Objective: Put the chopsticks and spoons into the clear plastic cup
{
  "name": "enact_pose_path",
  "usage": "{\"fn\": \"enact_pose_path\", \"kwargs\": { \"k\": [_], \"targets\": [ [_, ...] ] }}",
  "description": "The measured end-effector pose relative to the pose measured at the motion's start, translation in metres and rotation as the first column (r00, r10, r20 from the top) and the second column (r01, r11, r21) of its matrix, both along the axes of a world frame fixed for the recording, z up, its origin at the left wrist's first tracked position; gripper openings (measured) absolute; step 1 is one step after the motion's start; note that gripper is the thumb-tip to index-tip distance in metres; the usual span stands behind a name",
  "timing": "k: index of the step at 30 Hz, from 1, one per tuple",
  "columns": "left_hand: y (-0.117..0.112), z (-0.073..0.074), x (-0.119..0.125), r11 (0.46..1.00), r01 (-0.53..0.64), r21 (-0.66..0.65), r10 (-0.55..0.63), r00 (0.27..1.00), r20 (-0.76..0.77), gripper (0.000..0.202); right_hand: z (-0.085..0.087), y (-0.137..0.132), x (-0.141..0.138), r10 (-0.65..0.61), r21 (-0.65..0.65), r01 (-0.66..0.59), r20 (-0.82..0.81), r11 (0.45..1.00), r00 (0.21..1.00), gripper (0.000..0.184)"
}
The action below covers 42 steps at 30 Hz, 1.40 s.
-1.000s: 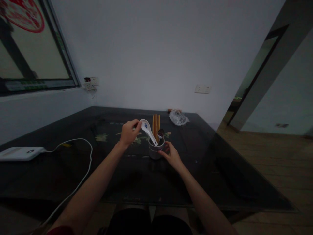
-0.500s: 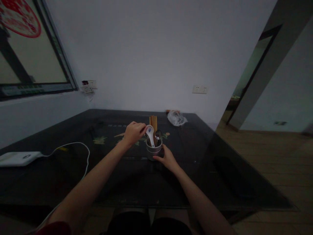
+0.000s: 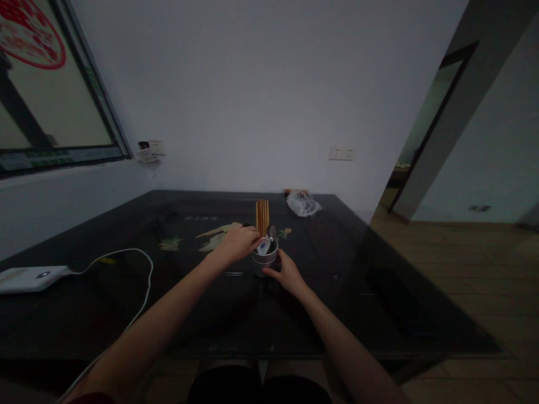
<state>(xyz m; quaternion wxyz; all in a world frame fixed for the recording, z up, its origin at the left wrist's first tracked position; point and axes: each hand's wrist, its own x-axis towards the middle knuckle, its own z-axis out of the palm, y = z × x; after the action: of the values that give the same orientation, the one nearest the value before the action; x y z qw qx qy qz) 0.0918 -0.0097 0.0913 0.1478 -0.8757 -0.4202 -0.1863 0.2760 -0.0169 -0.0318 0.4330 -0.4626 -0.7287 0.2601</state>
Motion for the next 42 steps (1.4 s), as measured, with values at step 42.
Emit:
{"fn": "enact_pose_path", "kwargs": {
  "k": [42],
  "targets": [
    [-0.005, -0.084, -0.019, 0.634, 0.454, -0.626, 0.440, 0.453, 0.775, 0.037, 0.006, 0.000, 0.002, 0.120, -0.040, -0.126, -0.124, 0.991, 0.985, 0.068]
  ]
}}
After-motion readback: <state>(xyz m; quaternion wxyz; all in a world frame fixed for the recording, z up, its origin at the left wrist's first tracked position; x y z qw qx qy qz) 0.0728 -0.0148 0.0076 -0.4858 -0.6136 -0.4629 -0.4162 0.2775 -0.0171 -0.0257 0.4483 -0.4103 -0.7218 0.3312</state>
